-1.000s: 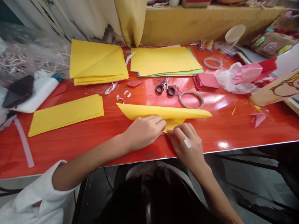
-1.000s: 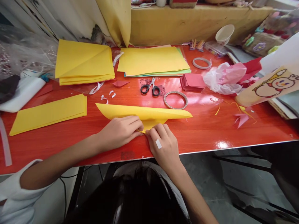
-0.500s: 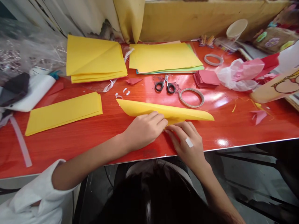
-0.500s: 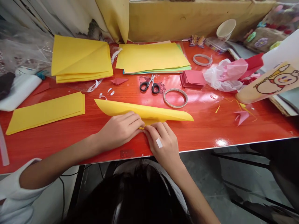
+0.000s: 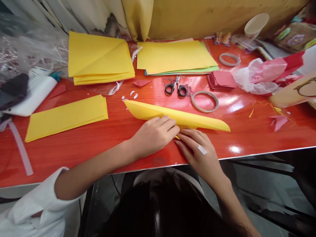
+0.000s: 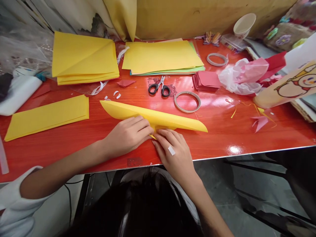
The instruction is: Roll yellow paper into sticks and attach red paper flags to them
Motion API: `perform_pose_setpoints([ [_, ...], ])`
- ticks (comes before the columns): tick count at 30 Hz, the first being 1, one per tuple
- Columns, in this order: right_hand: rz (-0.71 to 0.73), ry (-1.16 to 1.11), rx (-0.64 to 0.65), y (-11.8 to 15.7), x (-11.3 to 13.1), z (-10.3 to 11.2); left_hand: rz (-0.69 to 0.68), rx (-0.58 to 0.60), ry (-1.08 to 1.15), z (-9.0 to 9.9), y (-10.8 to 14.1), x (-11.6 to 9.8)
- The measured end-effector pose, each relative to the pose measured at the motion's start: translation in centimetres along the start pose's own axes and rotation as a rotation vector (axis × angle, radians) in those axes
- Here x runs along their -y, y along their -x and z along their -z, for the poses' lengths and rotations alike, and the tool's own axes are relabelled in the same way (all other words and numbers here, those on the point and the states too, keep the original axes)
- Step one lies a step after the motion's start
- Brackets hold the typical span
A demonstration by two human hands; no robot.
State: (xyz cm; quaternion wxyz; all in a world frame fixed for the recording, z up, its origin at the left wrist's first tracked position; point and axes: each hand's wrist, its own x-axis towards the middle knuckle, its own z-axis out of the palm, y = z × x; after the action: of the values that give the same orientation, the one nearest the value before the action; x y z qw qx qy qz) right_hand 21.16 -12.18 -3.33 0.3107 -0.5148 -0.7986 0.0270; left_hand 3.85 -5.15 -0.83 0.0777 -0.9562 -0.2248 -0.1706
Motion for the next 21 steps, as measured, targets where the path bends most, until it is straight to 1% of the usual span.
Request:
perform_pose_setpoints([
  [7, -0.025, -0.028, -0.036, -0.14, -0.19, -0.26, -0.006, -0.017, -0.013, -0.09, -0.03, 0.05],
  [14, -0.064, -0.015, -0.008, -0.10, -0.08, -0.33, -0.002, -0.010, 0.004, -0.09, -0.05, 0.06],
  [21, -0.061, -0.013, -0.021, -0.04, -0.21, -0.35, -0.021, -0.028, -0.012, 0.04, -0.18, 0.21],
])
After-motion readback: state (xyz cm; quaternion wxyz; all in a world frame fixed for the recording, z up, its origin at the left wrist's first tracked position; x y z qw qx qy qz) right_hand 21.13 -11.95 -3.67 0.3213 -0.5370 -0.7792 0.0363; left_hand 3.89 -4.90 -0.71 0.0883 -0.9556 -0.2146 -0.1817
